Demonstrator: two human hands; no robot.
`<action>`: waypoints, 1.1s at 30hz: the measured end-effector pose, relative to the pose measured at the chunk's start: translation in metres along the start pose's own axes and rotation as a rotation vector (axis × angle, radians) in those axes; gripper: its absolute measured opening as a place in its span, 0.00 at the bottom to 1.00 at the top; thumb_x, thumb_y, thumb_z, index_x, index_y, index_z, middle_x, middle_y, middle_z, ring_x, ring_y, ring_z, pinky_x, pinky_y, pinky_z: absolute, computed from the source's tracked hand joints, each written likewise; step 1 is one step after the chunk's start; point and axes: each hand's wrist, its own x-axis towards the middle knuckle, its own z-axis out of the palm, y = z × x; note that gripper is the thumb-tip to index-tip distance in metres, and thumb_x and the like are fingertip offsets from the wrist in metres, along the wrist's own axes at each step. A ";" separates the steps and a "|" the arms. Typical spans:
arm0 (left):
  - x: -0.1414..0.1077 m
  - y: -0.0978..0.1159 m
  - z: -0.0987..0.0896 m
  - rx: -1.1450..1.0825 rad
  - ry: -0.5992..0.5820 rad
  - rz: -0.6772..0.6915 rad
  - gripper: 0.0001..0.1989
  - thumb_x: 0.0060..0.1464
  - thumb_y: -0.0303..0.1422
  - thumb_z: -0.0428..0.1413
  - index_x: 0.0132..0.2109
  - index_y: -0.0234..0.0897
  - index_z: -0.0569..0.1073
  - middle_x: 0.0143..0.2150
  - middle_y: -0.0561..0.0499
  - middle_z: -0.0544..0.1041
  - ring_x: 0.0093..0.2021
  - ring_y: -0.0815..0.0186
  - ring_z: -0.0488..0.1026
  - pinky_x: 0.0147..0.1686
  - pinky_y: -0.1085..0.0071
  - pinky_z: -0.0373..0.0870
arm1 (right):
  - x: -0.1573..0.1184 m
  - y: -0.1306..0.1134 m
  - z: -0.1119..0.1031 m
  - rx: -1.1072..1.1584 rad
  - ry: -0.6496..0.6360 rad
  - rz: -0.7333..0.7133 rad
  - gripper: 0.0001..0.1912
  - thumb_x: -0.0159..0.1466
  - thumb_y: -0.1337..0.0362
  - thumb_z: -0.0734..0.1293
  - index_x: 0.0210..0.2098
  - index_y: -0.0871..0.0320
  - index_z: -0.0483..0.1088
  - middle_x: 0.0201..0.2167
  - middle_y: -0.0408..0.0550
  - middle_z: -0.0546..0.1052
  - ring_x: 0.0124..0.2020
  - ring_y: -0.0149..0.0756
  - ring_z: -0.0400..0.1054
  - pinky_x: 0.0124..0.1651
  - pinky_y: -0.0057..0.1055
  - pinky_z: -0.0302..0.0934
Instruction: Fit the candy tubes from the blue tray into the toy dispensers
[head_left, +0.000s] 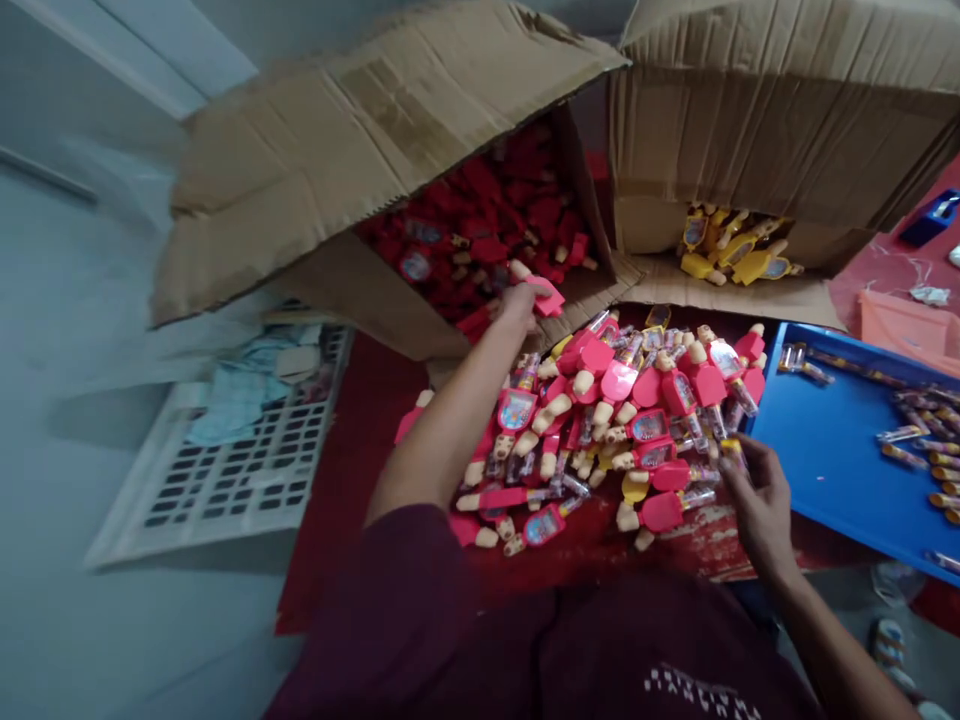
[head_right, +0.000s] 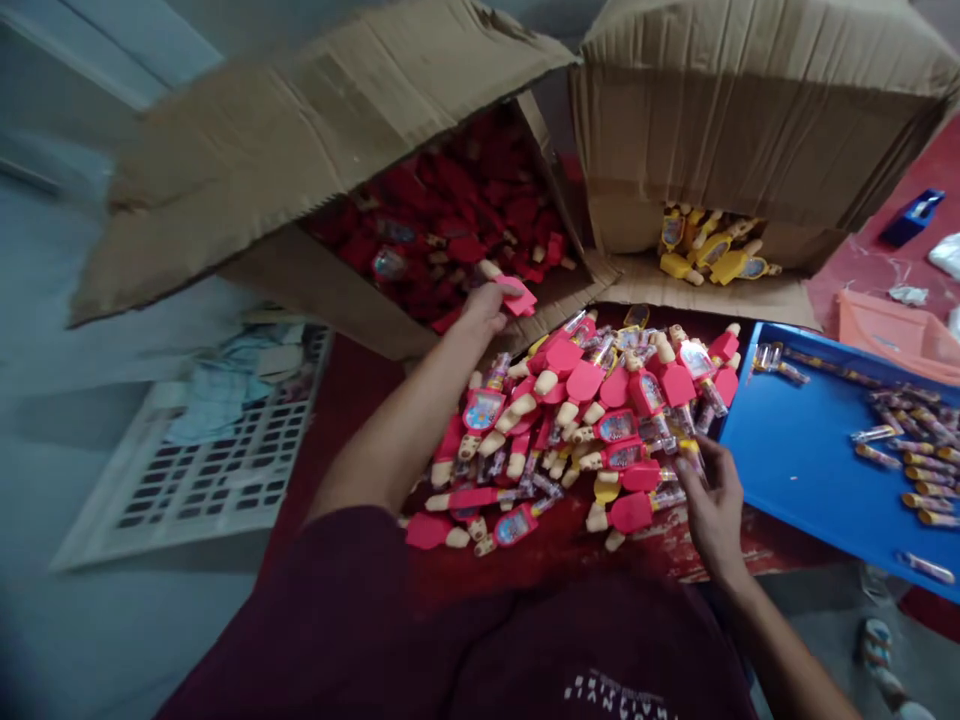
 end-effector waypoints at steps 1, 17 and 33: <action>-0.020 0.002 -0.008 -0.058 -0.007 -0.005 0.10 0.43 0.23 0.61 0.36 0.32 0.71 0.27 0.51 0.73 0.32 0.63 0.75 0.35 0.64 0.77 | 0.005 -0.008 0.007 -0.021 -0.050 -0.062 0.23 0.59 0.55 0.73 0.51 0.57 0.73 0.48 0.53 0.77 0.48 0.42 0.72 0.51 0.42 0.67; -0.348 -0.037 0.009 -0.844 -0.258 0.088 0.16 0.42 0.35 0.69 0.38 0.41 0.73 0.33 0.54 0.78 0.35 0.62 0.79 0.40 0.63 0.76 | -0.072 -0.024 0.011 -0.207 -0.284 -0.898 0.17 0.65 0.68 0.69 0.54 0.54 0.68 0.44 0.53 0.77 0.45 0.42 0.73 0.44 0.39 0.70; -0.391 -0.053 0.028 -0.738 -0.153 0.136 0.16 0.46 0.40 0.68 0.37 0.41 0.72 0.29 0.55 0.76 0.26 0.66 0.76 0.34 0.66 0.75 | -0.099 -0.024 -0.016 0.125 -0.496 -0.104 0.17 0.65 0.48 0.67 0.36 0.57 0.69 0.25 0.45 0.76 0.18 0.28 0.62 0.21 0.27 0.58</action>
